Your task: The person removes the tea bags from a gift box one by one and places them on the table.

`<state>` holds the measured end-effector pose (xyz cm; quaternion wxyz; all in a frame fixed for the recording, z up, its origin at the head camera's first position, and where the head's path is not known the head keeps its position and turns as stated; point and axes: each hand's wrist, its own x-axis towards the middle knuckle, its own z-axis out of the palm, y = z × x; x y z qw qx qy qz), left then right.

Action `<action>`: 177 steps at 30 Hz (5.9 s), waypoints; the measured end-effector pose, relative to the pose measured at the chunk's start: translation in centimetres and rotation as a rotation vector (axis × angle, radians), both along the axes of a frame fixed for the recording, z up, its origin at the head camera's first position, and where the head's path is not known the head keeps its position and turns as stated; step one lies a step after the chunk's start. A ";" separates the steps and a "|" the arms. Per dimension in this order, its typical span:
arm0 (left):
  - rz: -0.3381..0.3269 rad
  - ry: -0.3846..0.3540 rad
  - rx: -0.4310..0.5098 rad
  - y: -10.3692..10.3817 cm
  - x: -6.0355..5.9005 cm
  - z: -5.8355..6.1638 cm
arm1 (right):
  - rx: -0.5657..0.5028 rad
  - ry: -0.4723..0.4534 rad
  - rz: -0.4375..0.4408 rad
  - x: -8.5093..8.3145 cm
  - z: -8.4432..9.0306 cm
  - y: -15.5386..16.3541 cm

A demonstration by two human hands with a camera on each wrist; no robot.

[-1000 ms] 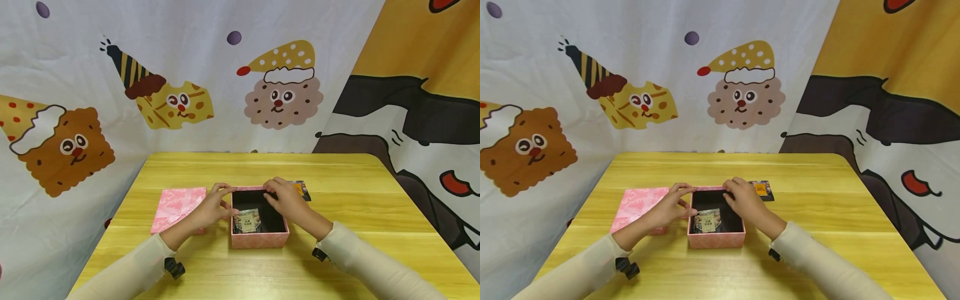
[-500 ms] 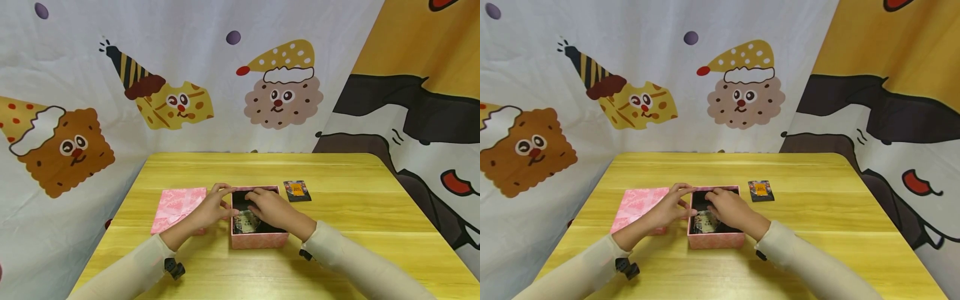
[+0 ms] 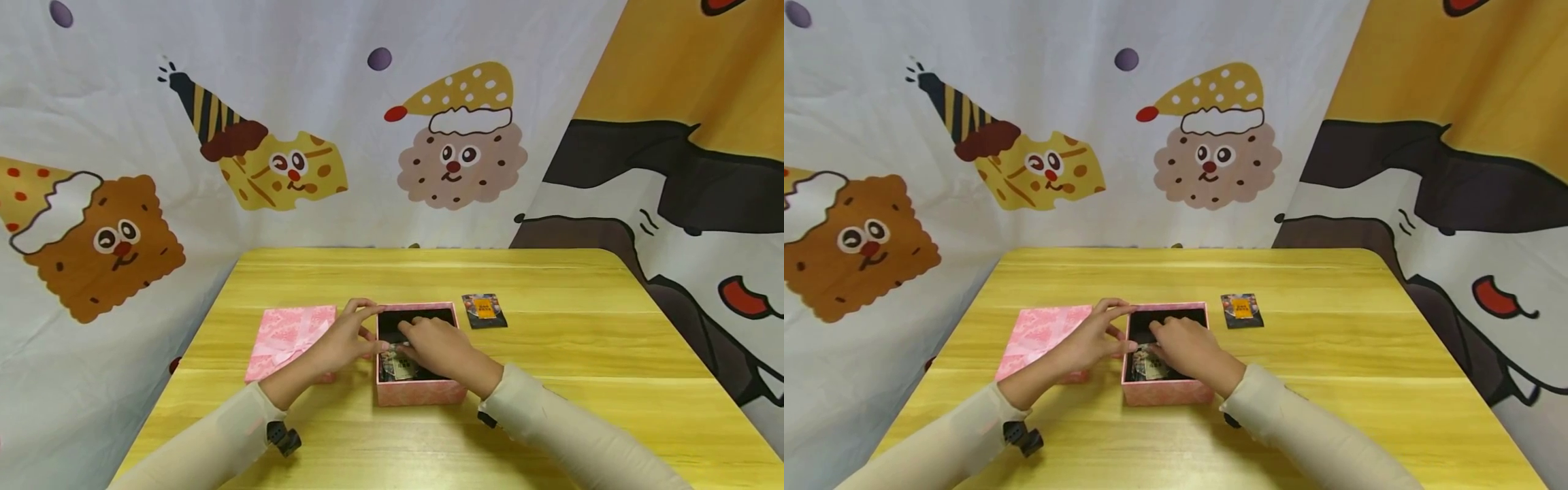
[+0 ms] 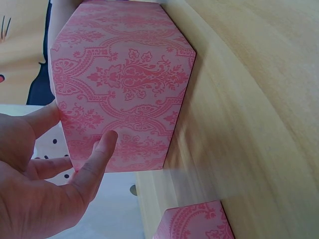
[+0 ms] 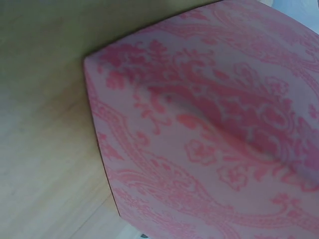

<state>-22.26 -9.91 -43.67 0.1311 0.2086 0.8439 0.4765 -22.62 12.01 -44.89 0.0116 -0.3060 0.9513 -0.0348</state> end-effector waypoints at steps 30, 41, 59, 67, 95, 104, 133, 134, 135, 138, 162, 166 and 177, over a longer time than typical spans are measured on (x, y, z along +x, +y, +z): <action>-0.002 -0.009 0.006 -0.2 -0.2 -0.1 | -0.382 -0.177 0.140 -0.4 0.8 0.9; -0.007 -0.010 0.020 -0.2 -0.1 -0.1 | -0.470 -0.211 0.084 -0.2 1.0 0.8; -0.009 0.007 -0.001 -0.2 -0.2 -0.4 | -0.327 -0.444 0.151 -0.4 0.3 0.1; -0.013 0.004 -0.014 -0.2 0.0 -0.1 | -0.287 -0.457 0.158 -0.3 0.2 0.3; -0.014 0.012 0.021 -0.2 -0.1 -0.2 | -0.851 -0.547 -0.127 -2.5 4.9 10.1; 0.004 0.010 0.001 -0.1 0.0 -0.2 | -0.896 -0.544 -0.263 -2.8 4.7 14.1; 0.006 0.009 0.010 -0.1 0.1 -0.1 | -0.867 -0.577 -0.373 -2.2 -1.8 17.9; 0.006 0.009 0.010 -0.1 0.1 -0.1 | -0.854 -0.571 -0.374 -2.1 -2.0 17.8; 0.006 0.009 0.010 -0.1 0.1 -0.1 | -0.845 -0.570 -0.374 -2.1 -2.1 17.8; 0.008 0.009 0.008 0.0 0.2 -0.1 | -0.829 -0.558 -0.364 -1.9 -2.6 17.8; -0.008 0.017 0.017 -0.1 0.2 0.1 | -0.599 -0.393 -0.345 -1.1 -3.9 17.5; -0.011 0.019 0.013 -0.1 0.2 0.1 | -0.562 -0.376 -0.338 -1.0 -4.0 17.4; -0.001 0.009 0.011 -0.1 0.1 0.0 | -0.471 -0.267 -0.301 -0.6 -4.0 17.4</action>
